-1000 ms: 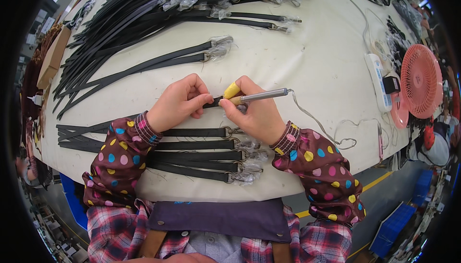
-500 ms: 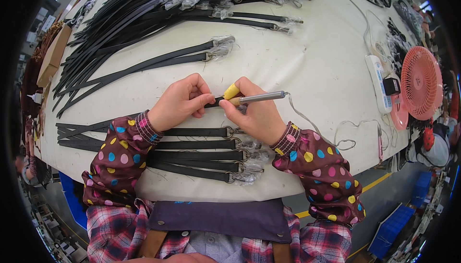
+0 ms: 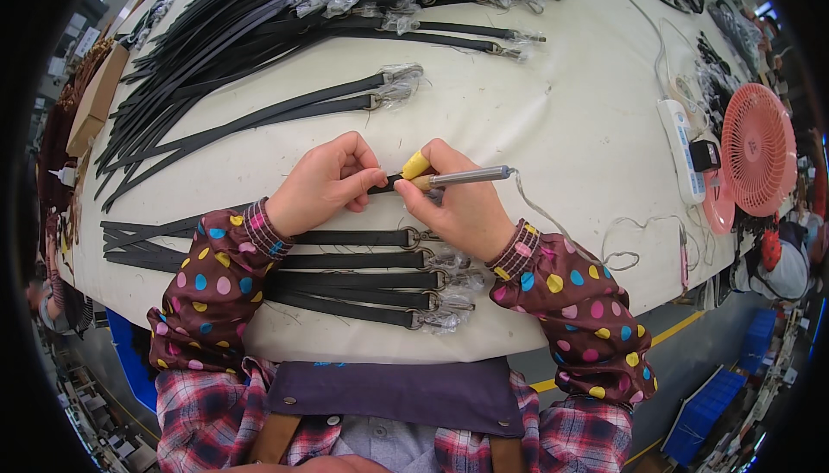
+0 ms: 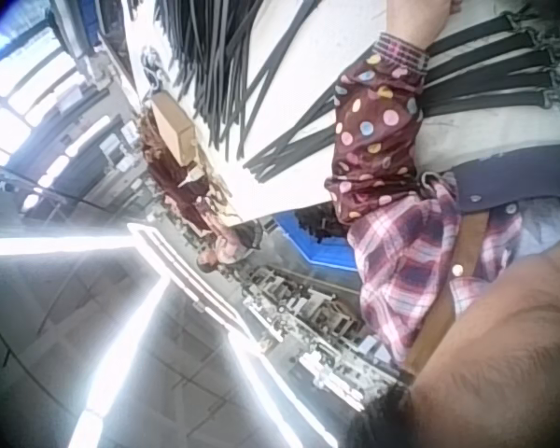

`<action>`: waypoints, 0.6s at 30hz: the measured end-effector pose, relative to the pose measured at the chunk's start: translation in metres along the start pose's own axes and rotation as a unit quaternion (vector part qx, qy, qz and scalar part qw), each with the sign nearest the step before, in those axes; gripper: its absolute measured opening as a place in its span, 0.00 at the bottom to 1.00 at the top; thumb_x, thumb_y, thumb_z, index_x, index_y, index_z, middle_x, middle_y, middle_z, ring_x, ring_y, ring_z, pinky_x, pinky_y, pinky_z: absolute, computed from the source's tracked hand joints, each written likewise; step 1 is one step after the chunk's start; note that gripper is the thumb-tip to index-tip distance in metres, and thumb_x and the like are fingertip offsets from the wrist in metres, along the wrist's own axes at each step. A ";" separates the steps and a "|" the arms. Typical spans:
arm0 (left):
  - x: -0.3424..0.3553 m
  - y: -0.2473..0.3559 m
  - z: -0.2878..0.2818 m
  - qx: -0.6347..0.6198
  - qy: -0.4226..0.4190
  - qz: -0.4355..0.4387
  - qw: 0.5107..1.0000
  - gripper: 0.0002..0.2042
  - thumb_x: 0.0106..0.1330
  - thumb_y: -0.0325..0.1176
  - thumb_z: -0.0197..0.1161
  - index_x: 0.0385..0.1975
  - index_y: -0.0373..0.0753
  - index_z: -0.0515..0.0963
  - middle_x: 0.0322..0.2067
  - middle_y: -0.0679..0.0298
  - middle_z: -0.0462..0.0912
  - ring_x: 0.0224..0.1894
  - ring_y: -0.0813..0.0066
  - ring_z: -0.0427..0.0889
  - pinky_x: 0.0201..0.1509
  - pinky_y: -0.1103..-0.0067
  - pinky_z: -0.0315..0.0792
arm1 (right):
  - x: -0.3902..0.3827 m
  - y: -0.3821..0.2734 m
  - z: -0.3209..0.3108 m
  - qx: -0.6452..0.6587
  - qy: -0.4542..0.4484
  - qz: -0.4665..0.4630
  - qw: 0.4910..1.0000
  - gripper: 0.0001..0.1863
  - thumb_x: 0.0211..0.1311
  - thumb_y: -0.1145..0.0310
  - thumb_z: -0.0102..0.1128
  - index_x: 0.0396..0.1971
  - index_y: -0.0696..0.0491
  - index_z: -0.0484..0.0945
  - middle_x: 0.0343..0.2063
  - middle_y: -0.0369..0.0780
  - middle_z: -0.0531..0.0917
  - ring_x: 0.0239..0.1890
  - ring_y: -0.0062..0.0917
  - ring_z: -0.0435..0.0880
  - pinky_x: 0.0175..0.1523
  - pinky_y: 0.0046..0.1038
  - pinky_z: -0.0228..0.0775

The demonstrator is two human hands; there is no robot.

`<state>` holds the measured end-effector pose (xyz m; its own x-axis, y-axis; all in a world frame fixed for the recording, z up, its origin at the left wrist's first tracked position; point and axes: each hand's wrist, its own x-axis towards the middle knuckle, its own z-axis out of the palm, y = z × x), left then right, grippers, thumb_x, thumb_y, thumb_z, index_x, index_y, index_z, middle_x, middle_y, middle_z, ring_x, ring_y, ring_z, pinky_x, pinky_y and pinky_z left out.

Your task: The person uses a soldering iron to apply heat to the ends of black straps, likely to seal or finish them. They handle each strap individually, applying the tool to the tip and then placing the finished strap on the table.

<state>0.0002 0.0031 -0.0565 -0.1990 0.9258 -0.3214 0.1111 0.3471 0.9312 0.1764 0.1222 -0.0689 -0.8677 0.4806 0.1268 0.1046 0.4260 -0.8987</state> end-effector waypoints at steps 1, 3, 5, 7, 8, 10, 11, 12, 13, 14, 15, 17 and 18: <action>0.000 0.000 0.000 0.000 0.000 0.001 1.000 0.07 0.69 0.29 0.59 0.35 0.34 0.69 0.30 0.66 0.81 0.27 0.87 0.77 0.30 0.87 0.76 | 0.000 0.000 0.000 -0.003 0.000 -0.001 1.000 0.13 0.58 0.69 0.65 0.31 0.58 0.69 0.23 0.41 0.77 0.24 0.23 0.75 0.29 0.25 0.66; 0.000 -0.001 0.000 0.000 0.000 0.000 1.000 0.07 0.69 0.29 0.59 0.35 0.34 0.69 0.30 0.66 0.81 0.26 0.87 0.77 0.30 0.87 0.76 | 0.000 0.000 0.000 -0.002 0.001 -0.003 1.000 0.13 0.58 0.69 0.65 0.31 0.58 0.69 0.23 0.41 0.77 0.24 0.23 0.75 0.29 0.25 0.67; 0.000 -0.001 0.000 0.002 0.000 -0.001 1.000 0.07 0.69 0.29 0.59 0.35 0.34 0.69 0.30 0.66 0.81 0.26 0.87 0.77 0.30 0.87 0.76 | 0.000 0.000 0.001 0.000 0.000 -0.001 1.000 0.13 0.58 0.69 0.65 0.31 0.58 0.69 0.24 0.41 0.77 0.24 0.24 0.75 0.29 0.25 0.67; 0.000 0.000 0.000 0.005 0.001 -0.003 1.000 0.07 0.69 0.29 0.59 0.35 0.34 0.69 0.30 0.66 0.81 0.26 0.87 0.77 0.30 0.87 0.76 | 0.000 0.000 0.001 0.003 -0.001 0.004 1.000 0.13 0.58 0.69 0.65 0.31 0.58 0.69 0.24 0.41 0.77 0.24 0.24 0.75 0.30 0.25 0.67; 0.000 0.000 0.000 0.004 0.001 -0.003 1.000 0.07 0.69 0.29 0.59 0.35 0.34 0.69 0.30 0.66 0.81 0.26 0.87 0.77 0.30 0.87 0.76 | 0.000 0.000 0.001 0.000 -0.001 0.002 1.000 0.13 0.58 0.69 0.65 0.31 0.58 0.69 0.24 0.41 0.77 0.24 0.24 0.75 0.30 0.25 0.67; 0.000 0.000 0.000 0.004 0.001 -0.003 1.000 0.07 0.69 0.29 0.59 0.35 0.34 0.69 0.30 0.66 0.80 0.26 0.87 0.77 0.30 0.87 0.76 | 0.000 0.000 0.000 -0.005 -0.001 -0.002 1.000 0.13 0.58 0.69 0.65 0.31 0.58 0.69 0.24 0.41 0.77 0.24 0.25 0.75 0.30 0.25 0.67; 0.000 -0.001 0.000 0.001 0.003 0.001 1.000 0.07 0.69 0.29 0.59 0.35 0.34 0.69 0.30 0.65 0.81 0.26 0.86 0.77 0.30 0.86 0.76 | 0.000 0.000 0.001 -0.004 0.001 -0.005 1.000 0.13 0.58 0.69 0.65 0.31 0.58 0.69 0.24 0.41 0.77 0.24 0.25 0.75 0.30 0.26 0.67; 0.001 -0.003 0.000 -0.002 0.006 0.005 1.000 0.07 0.68 0.29 0.59 0.35 0.33 0.69 0.29 0.64 0.81 0.26 0.85 0.78 0.29 0.86 0.77 | 0.000 0.000 0.001 -0.004 0.002 -0.007 1.000 0.13 0.58 0.69 0.65 0.31 0.58 0.69 0.24 0.41 0.77 0.24 0.25 0.75 0.30 0.26 0.67; 0.001 -0.003 0.000 -0.005 0.008 0.008 1.000 0.08 0.68 0.29 0.60 0.34 0.33 0.69 0.29 0.63 0.81 0.26 0.84 0.78 0.29 0.85 0.77 | 0.000 0.000 0.001 -0.004 0.003 -0.010 1.000 0.13 0.58 0.69 0.65 0.31 0.58 0.69 0.24 0.41 0.77 0.24 0.25 0.75 0.30 0.26 0.67; 0.001 -0.003 0.000 -0.004 0.005 0.005 1.000 0.07 0.68 0.29 0.60 0.35 0.33 0.69 0.29 0.64 0.81 0.26 0.85 0.78 0.29 0.86 0.77 | 0.000 0.000 0.001 -0.004 0.002 -0.009 1.000 0.13 0.58 0.69 0.65 0.31 0.58 0.69 0.24 0.41 0.77 0.24 0.25 0.75 0.30 0.26 0.67; 0.000 -0.001 -0.001 -0.004 0.003 0.001 1.000 0.07 0.69 0.29 0.59 0.35 0.34 0.69 0.29 0.65 0.81 0.26 0.86 0.77 0.30 0.86 0.76 | 0.000 0.000 0.001 -0.004 0.002 -0.007 1.000 0.13 0.58 0.69 0.65 0.31 0.58 0.69 0.24 0.41 0.77 0.24 0.25 0.75 0.30 0.26 0.66; 0.000 -0.001 -0.001 -0.003 0.000 -0.002 1.000 0.07 0.69 0.29 0.59 0.35 0.34 0.69 0.30 0.66 0.80 0.26 0.87 0.76 0.30 0.87 0.76 | 0.000 0.000 0.001 -0.004 0.001 -0.003 1.000 0.13 0.58 0.69 0.65 0.31 0.58 0.69 0.24 0.41 0.77 0.24 0.25 0.75 0.30 0.26 0.66; 0.001 -0.002 -0.001 -0.003 0.000 0.000 1.000 0.07 0.69 0.29 0.59 0.35 0.34 0.69 0.30 0.66 0.80 0.26 0.87 0.76 0.30 0.87 0.76 | 0.000 0.000 0.001 -0.005 0.000 -0.001 1.000 0.13 0.58 0.69 0.65 0.31 0.58 0.69 0.24 0.41 0.77 0.24 0.25 0.75 0.30 0.26 0.66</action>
<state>-0.0007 0.0031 -0.0582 -0.1991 0.9256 -0.3220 0.1043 0.3467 0.9321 0.1762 0.1216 -0.0689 -0.8676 0.4804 0.1283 0.1078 0.4336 -0.8946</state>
